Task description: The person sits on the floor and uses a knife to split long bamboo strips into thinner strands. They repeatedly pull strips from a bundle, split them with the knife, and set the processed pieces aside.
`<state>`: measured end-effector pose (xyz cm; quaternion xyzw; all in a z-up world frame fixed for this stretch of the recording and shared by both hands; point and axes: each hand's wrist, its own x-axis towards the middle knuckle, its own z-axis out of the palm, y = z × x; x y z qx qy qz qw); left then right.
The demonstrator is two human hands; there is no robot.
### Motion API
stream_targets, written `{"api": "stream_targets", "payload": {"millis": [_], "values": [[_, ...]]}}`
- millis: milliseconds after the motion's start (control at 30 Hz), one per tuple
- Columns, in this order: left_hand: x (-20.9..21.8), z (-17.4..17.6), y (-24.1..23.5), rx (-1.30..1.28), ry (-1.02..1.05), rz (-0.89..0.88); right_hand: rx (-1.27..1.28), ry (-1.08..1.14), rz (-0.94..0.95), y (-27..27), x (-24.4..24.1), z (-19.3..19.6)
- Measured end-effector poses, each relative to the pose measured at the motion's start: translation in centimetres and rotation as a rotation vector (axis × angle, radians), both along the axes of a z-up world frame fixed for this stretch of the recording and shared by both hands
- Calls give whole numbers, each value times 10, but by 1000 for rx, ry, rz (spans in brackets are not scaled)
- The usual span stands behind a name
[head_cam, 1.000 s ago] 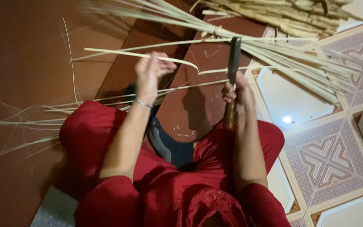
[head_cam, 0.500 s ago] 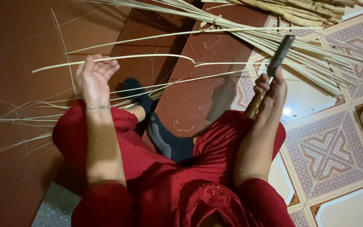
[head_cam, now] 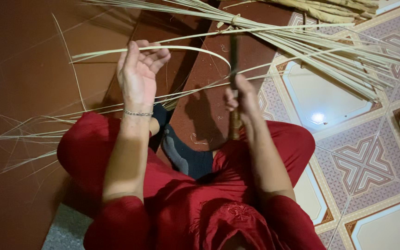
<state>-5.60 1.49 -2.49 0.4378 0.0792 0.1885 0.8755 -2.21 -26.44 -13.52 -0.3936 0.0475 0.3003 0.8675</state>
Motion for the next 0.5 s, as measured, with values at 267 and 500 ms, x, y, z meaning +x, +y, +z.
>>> {"api": "stream_targets", "payload": {"millis": [267,500], "values": [[7,20,-37,98,-108,-111,-129,114,-18,30,-7,-26],[27,-35,-118,1095,52,-266,-187,112,-22,33,-8,-27]]}}
